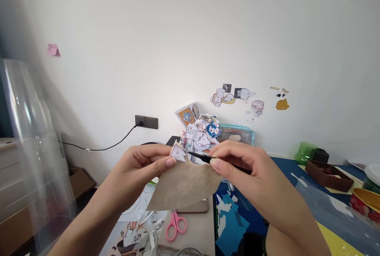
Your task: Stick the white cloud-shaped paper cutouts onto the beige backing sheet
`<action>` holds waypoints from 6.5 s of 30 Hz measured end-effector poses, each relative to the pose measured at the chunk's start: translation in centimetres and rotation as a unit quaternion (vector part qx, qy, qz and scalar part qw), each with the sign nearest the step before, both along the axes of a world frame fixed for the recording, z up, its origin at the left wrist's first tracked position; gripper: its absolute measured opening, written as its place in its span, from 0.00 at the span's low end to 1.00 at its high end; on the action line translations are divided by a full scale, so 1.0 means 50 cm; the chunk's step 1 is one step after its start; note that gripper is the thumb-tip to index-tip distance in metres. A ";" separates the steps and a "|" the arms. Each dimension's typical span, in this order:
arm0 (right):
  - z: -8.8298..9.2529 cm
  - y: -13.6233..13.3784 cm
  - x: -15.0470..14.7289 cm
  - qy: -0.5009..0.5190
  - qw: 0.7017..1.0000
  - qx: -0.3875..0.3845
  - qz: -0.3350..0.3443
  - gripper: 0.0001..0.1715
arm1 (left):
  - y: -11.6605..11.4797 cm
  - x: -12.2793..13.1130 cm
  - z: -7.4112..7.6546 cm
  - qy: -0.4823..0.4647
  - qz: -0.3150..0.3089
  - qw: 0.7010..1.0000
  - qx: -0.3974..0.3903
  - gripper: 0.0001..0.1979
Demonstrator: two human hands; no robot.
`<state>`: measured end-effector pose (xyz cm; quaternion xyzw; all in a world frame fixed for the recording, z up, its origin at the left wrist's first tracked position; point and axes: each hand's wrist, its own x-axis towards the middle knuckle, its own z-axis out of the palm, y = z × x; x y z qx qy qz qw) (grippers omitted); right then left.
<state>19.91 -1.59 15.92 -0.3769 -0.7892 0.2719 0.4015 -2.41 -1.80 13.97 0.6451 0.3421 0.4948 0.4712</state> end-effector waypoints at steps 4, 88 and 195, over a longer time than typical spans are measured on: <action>0.001 -0.002 -0.002 0.000 1.000 0.001 -0.004 0.10 | 0.000 0.001 0.003 -0.007 -0.012 1.000 -0.005 0.09; -0.010 -0.020 -0.006 -0.078 0.987 0.103 -0.097 0.07 | -0.001 0.010 -0.008 -0.037 0.080 0.994 0.059 0.10; -0.005 -0.017 -0.016 -0.125 0.990 0.003 -0.068 0.16 | 0.003 -0.003 0.016 -0.096 -0.046 0.993 -0.055 0.10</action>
